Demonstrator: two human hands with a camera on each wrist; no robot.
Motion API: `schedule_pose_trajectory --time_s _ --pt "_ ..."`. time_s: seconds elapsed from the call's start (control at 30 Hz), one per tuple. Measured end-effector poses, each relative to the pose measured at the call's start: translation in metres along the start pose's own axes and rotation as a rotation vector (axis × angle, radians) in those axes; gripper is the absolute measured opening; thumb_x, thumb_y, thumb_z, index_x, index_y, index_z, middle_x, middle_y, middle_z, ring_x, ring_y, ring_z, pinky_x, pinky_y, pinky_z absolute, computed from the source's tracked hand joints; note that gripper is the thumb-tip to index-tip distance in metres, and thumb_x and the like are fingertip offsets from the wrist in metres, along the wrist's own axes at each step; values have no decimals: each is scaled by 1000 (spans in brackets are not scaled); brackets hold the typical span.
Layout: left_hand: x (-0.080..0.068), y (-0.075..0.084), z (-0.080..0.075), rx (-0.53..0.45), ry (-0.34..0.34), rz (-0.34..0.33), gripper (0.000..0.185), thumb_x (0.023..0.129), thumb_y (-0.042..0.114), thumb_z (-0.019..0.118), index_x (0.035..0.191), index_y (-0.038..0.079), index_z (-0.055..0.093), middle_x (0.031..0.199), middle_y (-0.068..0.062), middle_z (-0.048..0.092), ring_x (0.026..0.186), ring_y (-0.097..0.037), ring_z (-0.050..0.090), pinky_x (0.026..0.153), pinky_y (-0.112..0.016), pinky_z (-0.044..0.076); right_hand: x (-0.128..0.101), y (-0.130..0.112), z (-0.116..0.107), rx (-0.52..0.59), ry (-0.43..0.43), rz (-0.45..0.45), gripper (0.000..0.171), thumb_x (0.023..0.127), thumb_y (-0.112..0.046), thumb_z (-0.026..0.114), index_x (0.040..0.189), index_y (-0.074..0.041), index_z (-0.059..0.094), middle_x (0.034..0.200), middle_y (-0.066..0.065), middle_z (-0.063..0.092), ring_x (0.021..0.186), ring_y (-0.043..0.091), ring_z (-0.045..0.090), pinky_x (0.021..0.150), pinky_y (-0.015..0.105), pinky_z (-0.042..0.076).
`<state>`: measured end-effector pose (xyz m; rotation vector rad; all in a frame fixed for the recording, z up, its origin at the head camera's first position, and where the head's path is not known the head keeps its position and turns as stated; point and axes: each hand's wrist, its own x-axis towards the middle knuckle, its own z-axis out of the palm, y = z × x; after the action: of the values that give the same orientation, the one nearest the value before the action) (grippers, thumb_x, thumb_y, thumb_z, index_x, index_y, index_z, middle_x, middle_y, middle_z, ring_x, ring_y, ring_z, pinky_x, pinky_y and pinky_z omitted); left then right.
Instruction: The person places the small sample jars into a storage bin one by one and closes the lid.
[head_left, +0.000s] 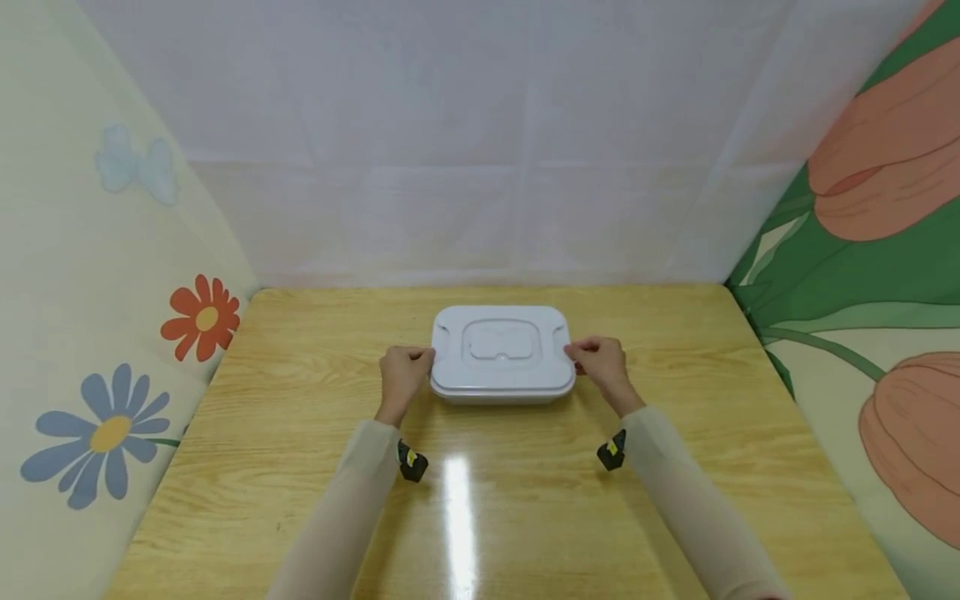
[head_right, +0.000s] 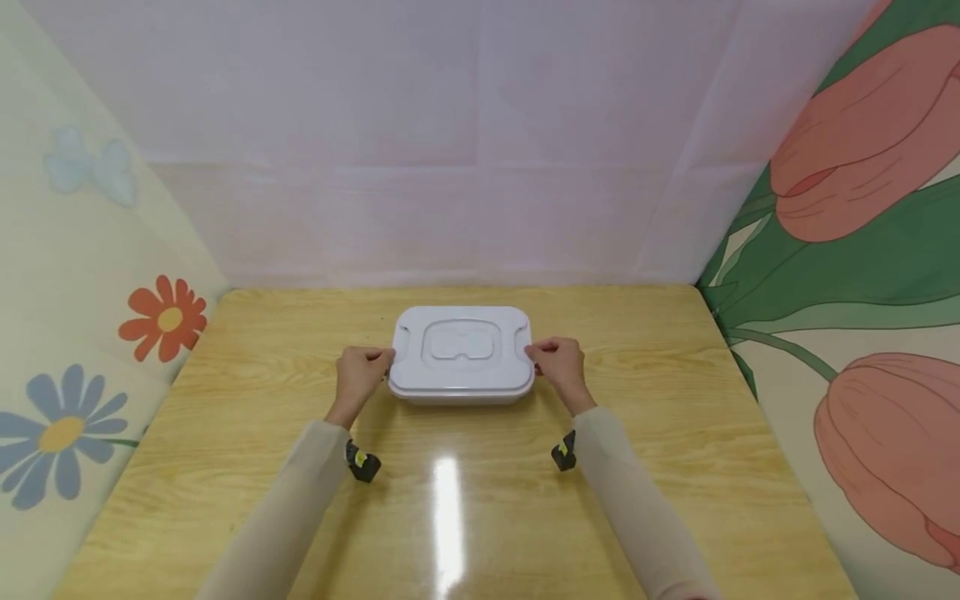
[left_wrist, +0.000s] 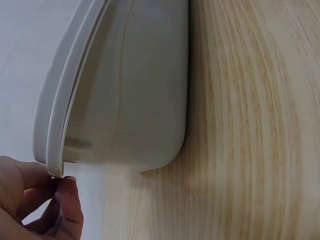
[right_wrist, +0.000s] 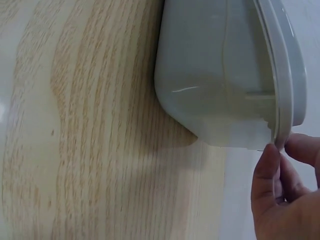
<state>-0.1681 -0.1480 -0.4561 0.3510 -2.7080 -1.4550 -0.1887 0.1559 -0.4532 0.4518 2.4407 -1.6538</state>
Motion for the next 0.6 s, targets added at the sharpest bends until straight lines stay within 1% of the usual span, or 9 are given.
schedule_pose_trajectory --time_s 0.1,0.17,0.23,0.33,0.43,0.6 --pt "0 0 0 10 -12 -5 27 92 21 59 102 0 73 97 -18 72 84 -24 68 63 -25 53 1 1 1 -7 11 3 27 89 -15 66 108 3 66 104 19 66 73 11 61 72 27 58" --pt "1 -1 0 10 -14 -10 26 92 20 60 101 -1 73 94 -18 72 78 -21 67 59 -22 50 1 2 2 -22 19 -9 26 88 -15 66 106 3 67 101 18 67 71 11 61 69 25 57" --pt "2 -2 -1 -1 -14 -26 25 92 19 61 100 -1 73 92 -18 72 73 -18 66 56 -21 49 0 3 3 -33 23 -30 25 88 -15 66 105 5 67 98 18 67 69 11 61 66 24 57" --pt "3 -2 -2 -28 -17 -58 24 91 18 62 100 -1 73 91 -19 72 67 -15 64 55 -20 50 0 3 4 -47 25 -56 25 88 -15 66 103 5 68 94 17 68 67 10 61 64 23 56" --pt "5 -2 -2 -49 -34 -94 24 91 18 62 101 0 73 94 -19 72 69 -13 64 57 -20 52 -1 3 3 -49 27 -66 24 88 -15 66 102 5 68 93 17 67 67 9 61 65 25 57" --pt "8 -1 -1 -62 -52 -116 23 92 17 61 102 0 73 97 -19 71 73 -16 66 60 -21 55 0 1 2 -52 26 -56 26 88 -15 66 104 6 67 96 18 67 68 10 62 69 30 58"
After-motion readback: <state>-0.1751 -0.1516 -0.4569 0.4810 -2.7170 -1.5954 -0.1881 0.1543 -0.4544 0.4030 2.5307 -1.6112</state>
